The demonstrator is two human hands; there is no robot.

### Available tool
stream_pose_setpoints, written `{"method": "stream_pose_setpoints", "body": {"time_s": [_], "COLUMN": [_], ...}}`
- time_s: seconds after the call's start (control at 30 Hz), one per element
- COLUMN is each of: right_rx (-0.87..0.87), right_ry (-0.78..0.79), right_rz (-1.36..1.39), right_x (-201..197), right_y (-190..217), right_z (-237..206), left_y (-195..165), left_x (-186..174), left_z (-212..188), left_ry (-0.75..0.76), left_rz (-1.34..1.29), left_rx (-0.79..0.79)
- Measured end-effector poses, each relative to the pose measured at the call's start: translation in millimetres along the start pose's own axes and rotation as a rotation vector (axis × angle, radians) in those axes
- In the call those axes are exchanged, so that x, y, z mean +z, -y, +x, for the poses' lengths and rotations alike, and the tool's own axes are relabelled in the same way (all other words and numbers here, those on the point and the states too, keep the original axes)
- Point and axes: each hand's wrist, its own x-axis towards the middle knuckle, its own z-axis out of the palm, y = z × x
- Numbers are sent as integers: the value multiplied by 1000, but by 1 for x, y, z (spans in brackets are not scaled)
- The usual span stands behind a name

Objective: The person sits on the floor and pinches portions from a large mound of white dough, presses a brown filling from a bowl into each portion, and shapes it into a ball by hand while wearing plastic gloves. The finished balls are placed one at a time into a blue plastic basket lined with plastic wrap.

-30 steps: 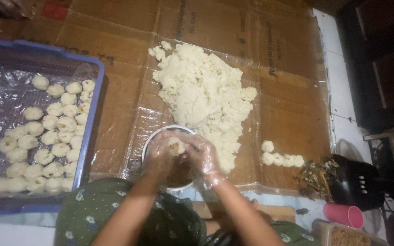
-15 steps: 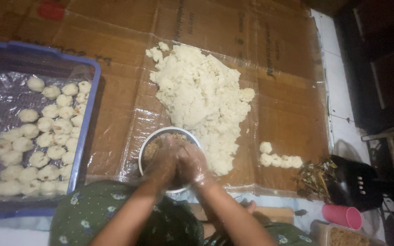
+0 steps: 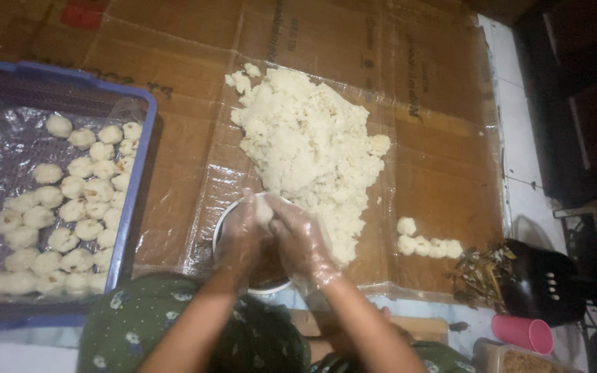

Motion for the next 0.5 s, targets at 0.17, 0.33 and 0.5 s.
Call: {"method": "stream_pose_setpoints", "body": {"time_s": [0.17, 0.33, 0.5], "right_rx": [-175, -179, -118], "right_ry": [-16, 72, 155], "right_rz": [-196, -305, -355], "right_x": [-6, -8, -7], "right_y": [20, 15, 28], "right_z": [-1, -3, 1], "left_y": [-4, 4, 13], "left_x": [-2, -2, 4], "left_z": [-4, 3, 5], "left_ry": [51, 127, 141], "left_rz": [-11, -102, -111], "left_rx": [69, 116, 2]}}
